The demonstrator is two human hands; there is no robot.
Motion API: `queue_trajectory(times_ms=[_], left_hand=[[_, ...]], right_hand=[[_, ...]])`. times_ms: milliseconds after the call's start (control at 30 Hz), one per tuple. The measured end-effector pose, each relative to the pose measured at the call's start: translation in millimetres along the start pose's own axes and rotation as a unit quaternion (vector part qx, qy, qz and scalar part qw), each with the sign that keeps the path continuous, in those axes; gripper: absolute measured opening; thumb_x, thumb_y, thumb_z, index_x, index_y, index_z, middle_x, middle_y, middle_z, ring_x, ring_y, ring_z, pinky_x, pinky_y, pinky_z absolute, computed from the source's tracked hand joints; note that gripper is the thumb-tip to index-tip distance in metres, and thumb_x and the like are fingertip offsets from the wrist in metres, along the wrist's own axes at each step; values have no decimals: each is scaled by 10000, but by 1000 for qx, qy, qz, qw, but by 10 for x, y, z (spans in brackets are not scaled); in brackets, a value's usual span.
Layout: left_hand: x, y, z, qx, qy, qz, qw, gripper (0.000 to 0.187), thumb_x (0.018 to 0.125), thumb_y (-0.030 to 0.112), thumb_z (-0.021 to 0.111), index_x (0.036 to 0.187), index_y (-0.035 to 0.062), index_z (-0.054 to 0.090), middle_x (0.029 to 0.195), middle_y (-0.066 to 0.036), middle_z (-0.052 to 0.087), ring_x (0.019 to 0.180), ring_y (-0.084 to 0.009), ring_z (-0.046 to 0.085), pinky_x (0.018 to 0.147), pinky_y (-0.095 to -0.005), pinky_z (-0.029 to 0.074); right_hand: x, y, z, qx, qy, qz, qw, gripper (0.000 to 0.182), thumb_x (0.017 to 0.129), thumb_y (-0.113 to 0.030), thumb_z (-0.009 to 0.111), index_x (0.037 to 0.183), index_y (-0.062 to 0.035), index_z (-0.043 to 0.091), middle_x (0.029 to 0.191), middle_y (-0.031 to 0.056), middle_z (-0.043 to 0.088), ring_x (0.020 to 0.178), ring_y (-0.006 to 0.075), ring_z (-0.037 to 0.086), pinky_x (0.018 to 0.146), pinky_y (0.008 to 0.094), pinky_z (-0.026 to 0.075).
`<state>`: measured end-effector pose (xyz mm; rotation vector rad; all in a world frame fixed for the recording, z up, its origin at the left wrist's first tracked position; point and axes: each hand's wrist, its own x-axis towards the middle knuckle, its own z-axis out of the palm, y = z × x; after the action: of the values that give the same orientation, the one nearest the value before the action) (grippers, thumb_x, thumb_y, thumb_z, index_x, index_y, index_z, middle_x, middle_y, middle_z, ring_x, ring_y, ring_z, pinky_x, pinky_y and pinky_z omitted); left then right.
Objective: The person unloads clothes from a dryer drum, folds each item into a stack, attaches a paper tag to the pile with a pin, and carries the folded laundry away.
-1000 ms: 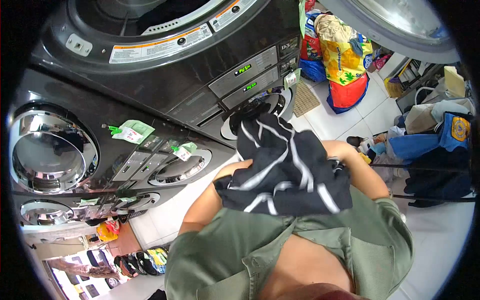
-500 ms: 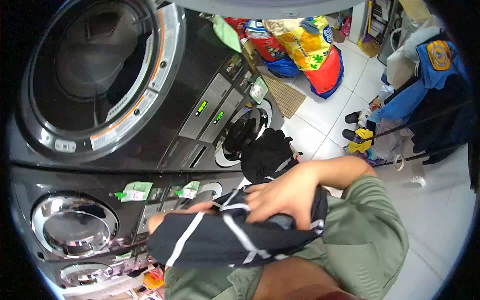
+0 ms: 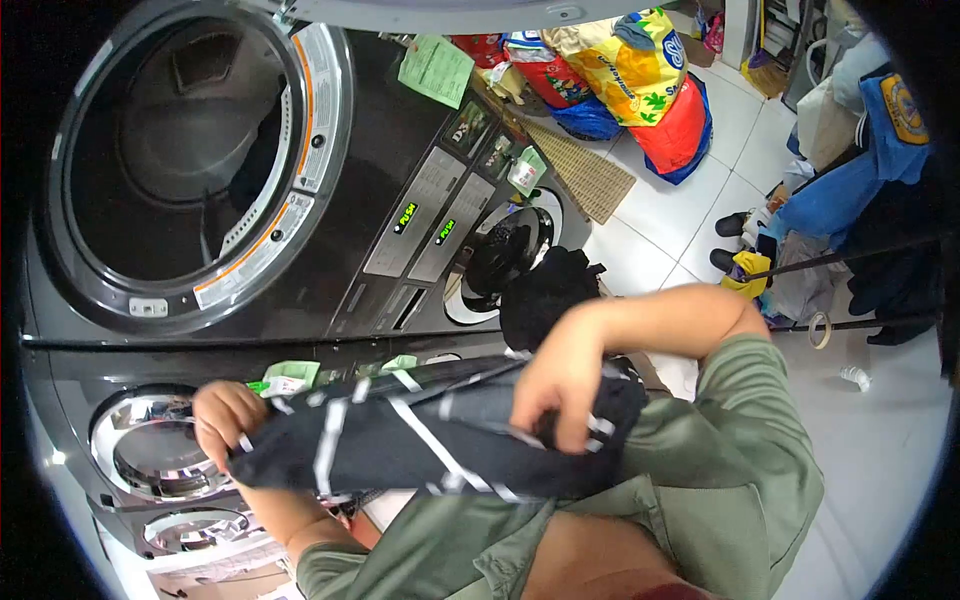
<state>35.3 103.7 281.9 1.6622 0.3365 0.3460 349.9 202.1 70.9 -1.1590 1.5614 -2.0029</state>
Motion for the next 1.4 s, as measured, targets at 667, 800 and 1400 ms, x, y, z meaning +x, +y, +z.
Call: queue_trajectory(times_ms=[667, 800, 1400], left_hand=[[-985, -1453, 485, 701, 382, -407, 444, 207, 686, 262, 644, 805, 95, 617, 771, -47, 592, 863, -197, 539, 896, -449, 305], [-1013, -1685, 471, 660, 520, -377, 389, 218, 685, 182, 644, 888, 112, 602, 788, -42, 604, 760, -219, 574, 751, -365, 385], [-288, -4266, 2869, 231, 491, -459, 703, 157, 583, 36, 596, 726, 97, 572, 736, -79, 586, 752, -273, 560, 673, -384, 414]], right_hand=[[-365, -808, -1650, -698, 341, 401, 485, 250, 636, -260, 627, 753, -38, 626, 824, 105, 567, 841, 283, 547, 801, 465, 367], [-218, -514, -1665, -792, 323, 355, 379, 157, 629, -189, 619, 672, -43, 581, 759, 107, 533, 790, 276, 540, 766, 397, 388], [-1340, 2583, 166, -570, 244, 553, 557, 163, 612, -132, 572, 741, -35, 596, 968, 136, 496, 978, 294, 473, 947, 481, 306]])
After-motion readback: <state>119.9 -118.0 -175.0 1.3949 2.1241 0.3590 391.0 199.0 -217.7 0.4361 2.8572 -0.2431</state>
